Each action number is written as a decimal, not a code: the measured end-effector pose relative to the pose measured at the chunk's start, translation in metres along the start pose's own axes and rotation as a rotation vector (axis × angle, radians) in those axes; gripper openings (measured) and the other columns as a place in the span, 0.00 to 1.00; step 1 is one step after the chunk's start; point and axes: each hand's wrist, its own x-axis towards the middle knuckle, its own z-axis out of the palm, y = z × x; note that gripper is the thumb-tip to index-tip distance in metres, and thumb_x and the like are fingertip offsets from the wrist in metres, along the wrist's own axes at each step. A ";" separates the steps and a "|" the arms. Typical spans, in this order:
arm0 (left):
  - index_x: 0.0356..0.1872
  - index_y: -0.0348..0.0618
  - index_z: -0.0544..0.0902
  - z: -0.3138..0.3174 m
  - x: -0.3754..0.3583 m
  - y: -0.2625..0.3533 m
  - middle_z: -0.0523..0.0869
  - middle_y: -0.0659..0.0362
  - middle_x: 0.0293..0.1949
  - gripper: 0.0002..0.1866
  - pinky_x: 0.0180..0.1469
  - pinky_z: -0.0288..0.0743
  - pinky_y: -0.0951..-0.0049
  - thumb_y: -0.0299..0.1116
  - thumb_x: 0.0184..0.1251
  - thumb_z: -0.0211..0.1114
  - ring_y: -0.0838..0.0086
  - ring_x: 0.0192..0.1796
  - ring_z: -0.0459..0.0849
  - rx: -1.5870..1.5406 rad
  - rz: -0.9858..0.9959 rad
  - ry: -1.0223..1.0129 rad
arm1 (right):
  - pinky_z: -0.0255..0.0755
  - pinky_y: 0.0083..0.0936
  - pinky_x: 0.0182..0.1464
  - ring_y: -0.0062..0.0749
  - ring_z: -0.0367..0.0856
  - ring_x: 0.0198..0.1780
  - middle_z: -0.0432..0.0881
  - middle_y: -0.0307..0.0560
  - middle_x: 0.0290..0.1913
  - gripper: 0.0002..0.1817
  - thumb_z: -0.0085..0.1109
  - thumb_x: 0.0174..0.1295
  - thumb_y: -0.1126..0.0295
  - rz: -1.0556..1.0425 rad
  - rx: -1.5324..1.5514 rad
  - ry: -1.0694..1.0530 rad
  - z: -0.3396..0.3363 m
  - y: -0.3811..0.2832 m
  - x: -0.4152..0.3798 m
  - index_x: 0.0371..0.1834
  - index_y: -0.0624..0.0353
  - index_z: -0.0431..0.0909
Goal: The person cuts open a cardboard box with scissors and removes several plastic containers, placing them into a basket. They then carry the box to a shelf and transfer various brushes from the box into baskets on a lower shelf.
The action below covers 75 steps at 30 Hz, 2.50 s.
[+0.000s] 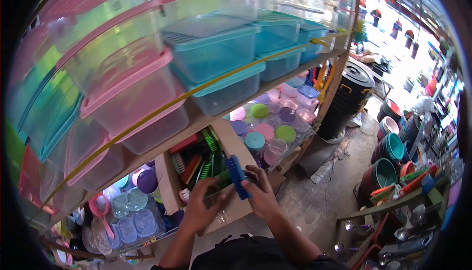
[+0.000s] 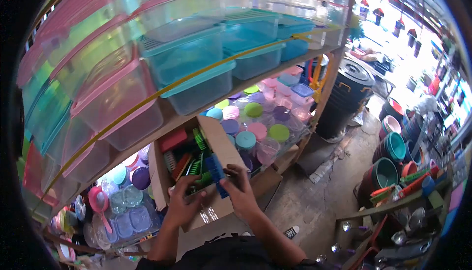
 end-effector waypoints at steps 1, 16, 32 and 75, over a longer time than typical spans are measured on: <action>0.69 0.40 0.70 0.005 -0.003 0.004 0.76 0.49 0.61 0.30 0.61 0.74 0.66 0.30 0.67 0.68 0.64 0.58 0.81 -0.063 -0.063 -0.097 | 0.67 0.30 0.64 0.31 0.70 0.62 0.70 0.48 0.64 0.30 0.63 0.65 0.76 -0.037 -0.083 -0.081 -0.006 -0.003 -0.004 0.69 0.60 0.63; 0.79 0.41 0.49 0.218 -0.029 0.039 0.64 0.47 0.73 0.34 0.69 0.70 0.63 0.26 0.77 0.53 0.61 0.72 0.69 -0.791 -0.181 -0.745 | 0.68 0.42 0.67 0.58 0.72 0.66 0.71 0.63 0.64 0.37 0.70 0.60 0.61 -0.271 -0.871 0.564 -0.148 -0.037 -0.137 0.69 0.65 0.65; 0.81 0.47 0.49 0.466 -0.003 0.113 0.66 0.44 0.73 0.40 0.68 0.68 0.60 0.35 0.75 0.62 0.58 0.69 0.73 -0.733 -0.485 -1.315 | 0.71 0.36 0.64 0.49 0.77 0.64 0.76 0.63 0.63 0.42 0.75 0.57 0.57 -0.055 -0.742 1.150 -0.378 -0.083 -0.204 0.70 0.64 0.65; 0.73 0.30 0.63 0.810 -0.153 0.191 0.52 0.38 0.78 0.36 0.74 0.63 0.59 0.36 0.69 0.63 0.47 0.74 0.66 -0.459 0.365 -1.802 | 0.66 0.39 0.68 0.51 0.74 0.67 0.75 0.59 0.66 0.31 0.70 0.62 0.65 0.405 -0.913 1.814 -0.767 -0.080 -0.453 0.70 0.54 0.73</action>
